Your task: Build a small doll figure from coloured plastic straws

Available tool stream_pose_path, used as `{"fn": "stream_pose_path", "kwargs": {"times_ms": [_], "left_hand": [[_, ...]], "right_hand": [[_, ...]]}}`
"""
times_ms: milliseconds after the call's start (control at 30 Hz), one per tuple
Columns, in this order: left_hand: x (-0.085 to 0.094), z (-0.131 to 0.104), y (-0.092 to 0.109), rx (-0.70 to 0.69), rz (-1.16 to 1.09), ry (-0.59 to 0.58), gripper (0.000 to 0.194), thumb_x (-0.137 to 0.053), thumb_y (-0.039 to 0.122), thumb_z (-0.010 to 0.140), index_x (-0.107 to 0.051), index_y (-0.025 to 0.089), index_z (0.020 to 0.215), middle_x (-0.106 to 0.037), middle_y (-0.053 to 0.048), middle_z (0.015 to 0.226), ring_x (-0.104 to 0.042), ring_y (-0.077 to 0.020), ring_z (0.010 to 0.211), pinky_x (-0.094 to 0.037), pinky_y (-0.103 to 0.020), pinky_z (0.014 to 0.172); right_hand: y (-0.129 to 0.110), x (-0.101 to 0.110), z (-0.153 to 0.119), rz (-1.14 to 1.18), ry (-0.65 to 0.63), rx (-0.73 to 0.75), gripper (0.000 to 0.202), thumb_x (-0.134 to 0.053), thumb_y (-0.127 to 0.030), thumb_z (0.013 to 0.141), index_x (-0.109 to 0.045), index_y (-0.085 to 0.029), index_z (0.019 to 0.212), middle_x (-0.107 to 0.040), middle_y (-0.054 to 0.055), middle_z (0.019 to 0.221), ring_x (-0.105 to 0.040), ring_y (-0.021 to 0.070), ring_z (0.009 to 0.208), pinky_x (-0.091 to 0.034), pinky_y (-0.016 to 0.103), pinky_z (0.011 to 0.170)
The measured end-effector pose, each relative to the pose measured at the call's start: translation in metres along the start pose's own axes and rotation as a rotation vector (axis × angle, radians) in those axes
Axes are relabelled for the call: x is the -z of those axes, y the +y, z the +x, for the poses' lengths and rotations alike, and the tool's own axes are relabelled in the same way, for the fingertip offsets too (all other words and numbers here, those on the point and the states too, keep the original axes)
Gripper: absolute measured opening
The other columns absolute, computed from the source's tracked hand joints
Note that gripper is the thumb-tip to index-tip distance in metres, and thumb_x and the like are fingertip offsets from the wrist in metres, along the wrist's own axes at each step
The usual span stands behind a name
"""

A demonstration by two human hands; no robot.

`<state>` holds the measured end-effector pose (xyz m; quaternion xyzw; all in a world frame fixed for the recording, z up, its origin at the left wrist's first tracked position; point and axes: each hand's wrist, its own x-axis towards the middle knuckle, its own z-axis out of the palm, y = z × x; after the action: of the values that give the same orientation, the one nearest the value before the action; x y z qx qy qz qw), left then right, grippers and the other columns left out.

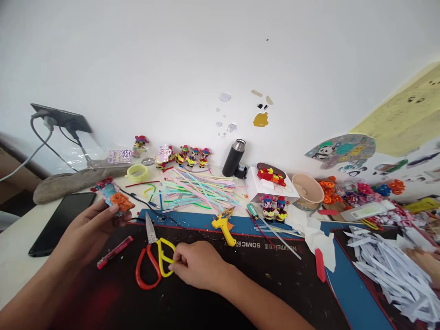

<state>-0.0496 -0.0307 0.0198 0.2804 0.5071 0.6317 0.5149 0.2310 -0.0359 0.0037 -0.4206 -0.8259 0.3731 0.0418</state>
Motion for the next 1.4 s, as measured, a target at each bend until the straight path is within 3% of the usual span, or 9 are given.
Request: {"fn": "stream_pose_path", "kwargs": {"times_ms": [133,267,367,433,500,633,933,1167,1400], "left_hand": [[0.003,-0.009,0.010,0.007,-0.072,-0.017,0.044,-0.100,0.046,0.060,-0.082,0.017,0.089,-0.075,-0.006,0.084,-0.065,-0.0184,0.071,-0.054,-0.026,0.059],[0.008,-0.018,0.018,0.010,-0.041,0.015,0.046,-0.100,0.050,0.057,-0.082,0.019,0.086,-0.076,-0.007,0.085,-0.064,-0.0201,0.069,-0.055,-0.027,0.057],[0.010,-0.022,0.020,0.010,-0.030,0.051,0.049,-0.101,0.051,0.053,-0.083,0.020,0.086,-0.077,-0.007,0.085,-0.065,-0.0204,0.069,-0.055,-0.026,0.055],[0.011,-0.022,0.018,0.037,-0.026,0.067,0.049,-0.101,0.051,0.052,-0.083,0.021,0.086,-0.077,-0.007,0.086,-0.066,-0.0207,0.070,-0.057,-0.026,0.056],[0.010,-0.022,0.014,0.081,-0.020,0.063,0.050,-0.102,0.050,0.052,-0.084,0.024,0.091,-0.077,-0.006,0.087,-0.066,-0.0203,0.070,-0.058,-0.025,0.057],[0.003,-0.017,0.003,0.194,-0.015,0.030,0.057,-0.104,0.047,0.047,-0.084,0.023,0.095,-0.080,-0.007,0.097,-0.071,-0.0215,0.076,-0.063,-0.027,0.066],[-0.027,0.008,-0.005,0.153,0.067,-0.187,0.050,-0.098,0.051,0.065,-0.080,0.022,0.102,-0.079,-0.007,0.098,-0.068,-0.0190,0.077,-0.058,-0.025,0.067],[-0.036,0.027,-0.023,0.060,0.097,-0.223,0.047,-0.091,0.053,0.074,-0.079,0.022,0.106,-0.076,-0.004,0.093,-0.065,-0.0182,0.075,-0.052,-0.027,0.067],[-0.030,0.038,-0.049,0.062,0.158,-0.244,0.044,-0.086,0.054,0.079,-0.076,0.020,0.105,-0.074,-0.003,0.087,-0.064,-0.0193,0.075,-0.051,-0.029,0.069]], "right_hand": [[-0.012,0.006,0.040,0.165,0.055,-0.012,0.015,-0.073,-0.036,0.095,-0.073,-0.022,0.089,-0.069,-0.003,0.070,-0.057,0.0131,0.059,-0.031,0.025,0.057],[-0.028,0.009,0.106,0.137,0.126,0.074,0.019,-0.075,-0.038,0.093,-0.073,-0.021,0.085,-0.066,-0.002,0.073,-0.055,0.0141,0.065,-0.030,0.026,0.059],[-0.040,0.012,0.151,0.272,0.154,0.064,0.017,-0.073,-0.038,0.096,-0.075,-0.022,0.101,-0.064,-0.004,0.071,-0.057,0.0134,0.065,-0.033,0.024,0.059],[-0.045,0.015,0.166,0.354,0.158,0.096,0.034,-0.074,-0.045,0.096,-0.072,-0.024,0.122,-0.064,-0.006,0.071,-0.059,0.0135,0.065,-0.036,0.024,0.060],[-0.046,0.016,0.167,0.319,0.152,0.151,0.046,-0.074,-0.047,0.095,-0.066,-0.025,0.135,-0.068,-0.006,0.076,-0.063,0.0143,0.069,-0.038,0.024,0.062],[-0.028,0.021,0.140,-0.025,0.188,0.190,0.038,-0.070,-0.040,0.099,-0.068,-0.026,0.134,-0.075,0.000,0.088,-0.068,0.0203,0.084,-0.037,0.028,0.066],[0.019,0.077,0.091,-0.321,0.258,-0.050,0.034,-0.062,-0.045,0.104,-0.073,-0.023,0.127,-0.081,0.006,0.095,-0.073,0.0256,0.093,-0.045,0.032,0.076],[0.041,0.091,0.095,-0.557,0.199,-0.133,0.076,-0.072,-0.059,0.092,-0.048,-0.024,0.155,-0.074,0.015,0.133,-0.071,0.0357,0.116,-0.052,0.039,0.089],[0.068,0.089,0.116,-0.602,0.188,-0.211,0.047,-0.062,-0.045,0.101,-0.059,-0.023,0.142,-0.079,0.013,0.119,-0.074,0.0333,0.109,-0.052,0.038,0.084]]}}
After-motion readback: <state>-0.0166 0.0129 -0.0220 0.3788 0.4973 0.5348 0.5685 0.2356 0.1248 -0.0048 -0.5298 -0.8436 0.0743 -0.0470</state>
